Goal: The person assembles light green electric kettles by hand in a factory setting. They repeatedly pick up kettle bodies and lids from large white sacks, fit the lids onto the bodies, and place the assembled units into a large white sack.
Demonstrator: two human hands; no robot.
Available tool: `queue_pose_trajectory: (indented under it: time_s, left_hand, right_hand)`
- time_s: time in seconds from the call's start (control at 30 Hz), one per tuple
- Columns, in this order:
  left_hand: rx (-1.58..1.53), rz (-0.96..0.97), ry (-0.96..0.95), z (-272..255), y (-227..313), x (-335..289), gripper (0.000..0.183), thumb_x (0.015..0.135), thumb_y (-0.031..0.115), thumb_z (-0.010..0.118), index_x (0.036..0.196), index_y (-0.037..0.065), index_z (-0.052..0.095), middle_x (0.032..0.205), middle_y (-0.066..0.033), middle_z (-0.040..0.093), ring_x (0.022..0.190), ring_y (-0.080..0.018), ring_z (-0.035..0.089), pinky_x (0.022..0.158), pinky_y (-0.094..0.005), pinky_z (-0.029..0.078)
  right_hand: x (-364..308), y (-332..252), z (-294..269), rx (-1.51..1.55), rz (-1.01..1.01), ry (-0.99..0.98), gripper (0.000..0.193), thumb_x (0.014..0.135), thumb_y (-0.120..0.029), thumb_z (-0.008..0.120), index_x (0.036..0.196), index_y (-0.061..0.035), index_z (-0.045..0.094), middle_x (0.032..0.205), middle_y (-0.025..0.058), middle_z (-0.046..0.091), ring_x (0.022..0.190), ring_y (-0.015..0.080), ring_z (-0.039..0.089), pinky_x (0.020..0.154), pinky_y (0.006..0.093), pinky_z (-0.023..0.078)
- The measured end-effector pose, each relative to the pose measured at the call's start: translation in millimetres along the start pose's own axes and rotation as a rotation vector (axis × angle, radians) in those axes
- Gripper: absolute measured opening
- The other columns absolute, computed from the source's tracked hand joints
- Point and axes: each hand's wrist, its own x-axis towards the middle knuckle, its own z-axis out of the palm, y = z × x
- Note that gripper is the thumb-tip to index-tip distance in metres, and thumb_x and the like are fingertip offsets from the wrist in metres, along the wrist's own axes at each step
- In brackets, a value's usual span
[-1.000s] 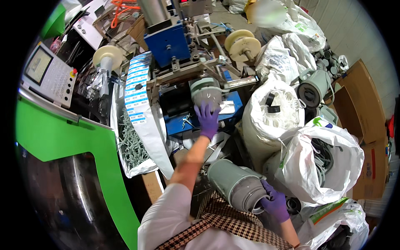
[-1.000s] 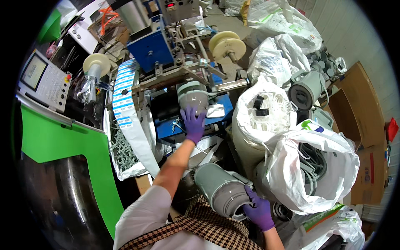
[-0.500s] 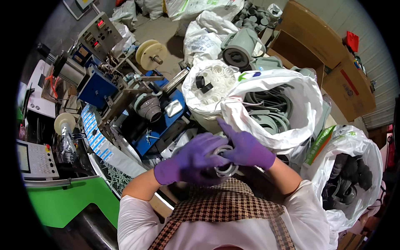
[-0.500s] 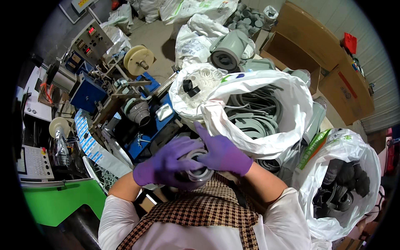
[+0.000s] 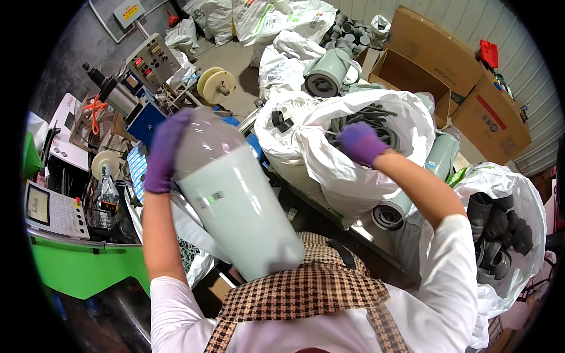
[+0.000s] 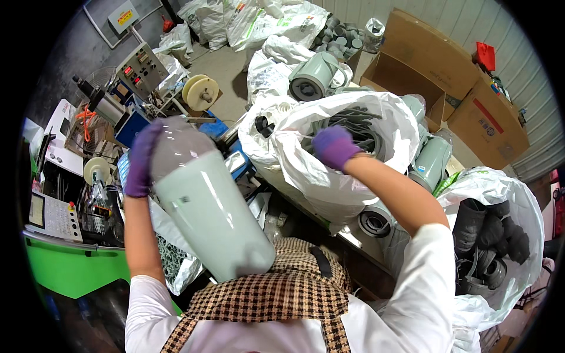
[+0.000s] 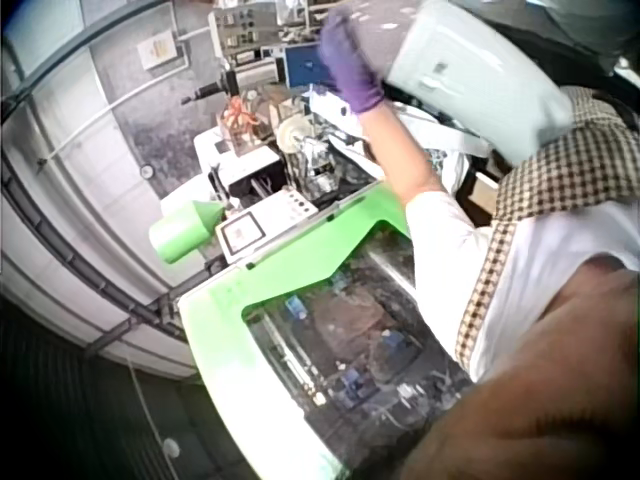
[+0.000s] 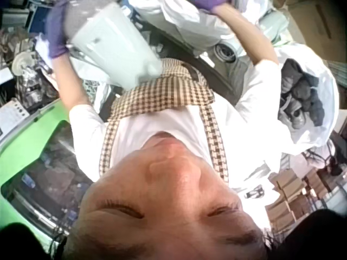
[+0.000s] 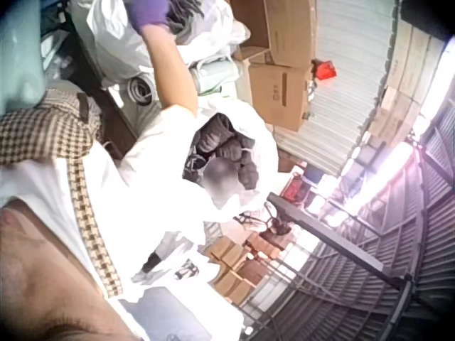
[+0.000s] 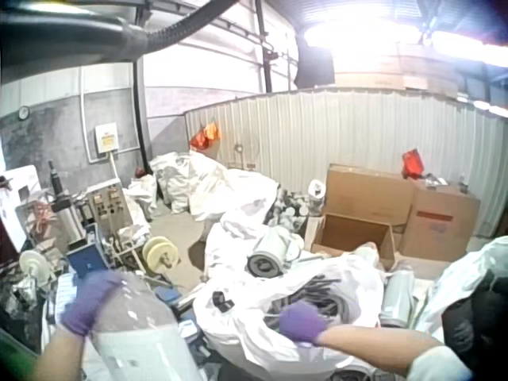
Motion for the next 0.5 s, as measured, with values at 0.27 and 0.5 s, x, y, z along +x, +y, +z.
queue_pose_trajectory:
  time_s: [0.27,0.5]
  left_hand:
    - [-0.089,-0.367,-0.28,109,-69,-20,0.05,0.099,0.048,0.059,0.097,-0.002,0.07,0.085,-0.0084,0.068,0.08,-0.0168,0.061,0.078,-0.0314,0.049]
    - [-0.259,-0.394,-0.201,115,-48,-12,0.047,0.1,0.044,0.057,0.108,-0.001,0.071,0.097,-0.0073,0.071,0.086,-0.0131,0.063,0.08,-0.0284,0.051]
  right_hand:
    - [-55,92,21,0.413,0.254,-0.099,0.033,0.086,-0.034,0.066,0.101,-0.005,0.074,0.103,0.0162,0.073,0.095,0.0325,0.071,0.081,0.0448,0.056]
    - [-185,109,-25,1.516,0.604,0.52,0.025,0.1,-0.015,0.052,0.123,-0.0083,0.057,0.092,-0.001,0.058,0.071,0.0069,0.054,0.064,0.0237,0.049]
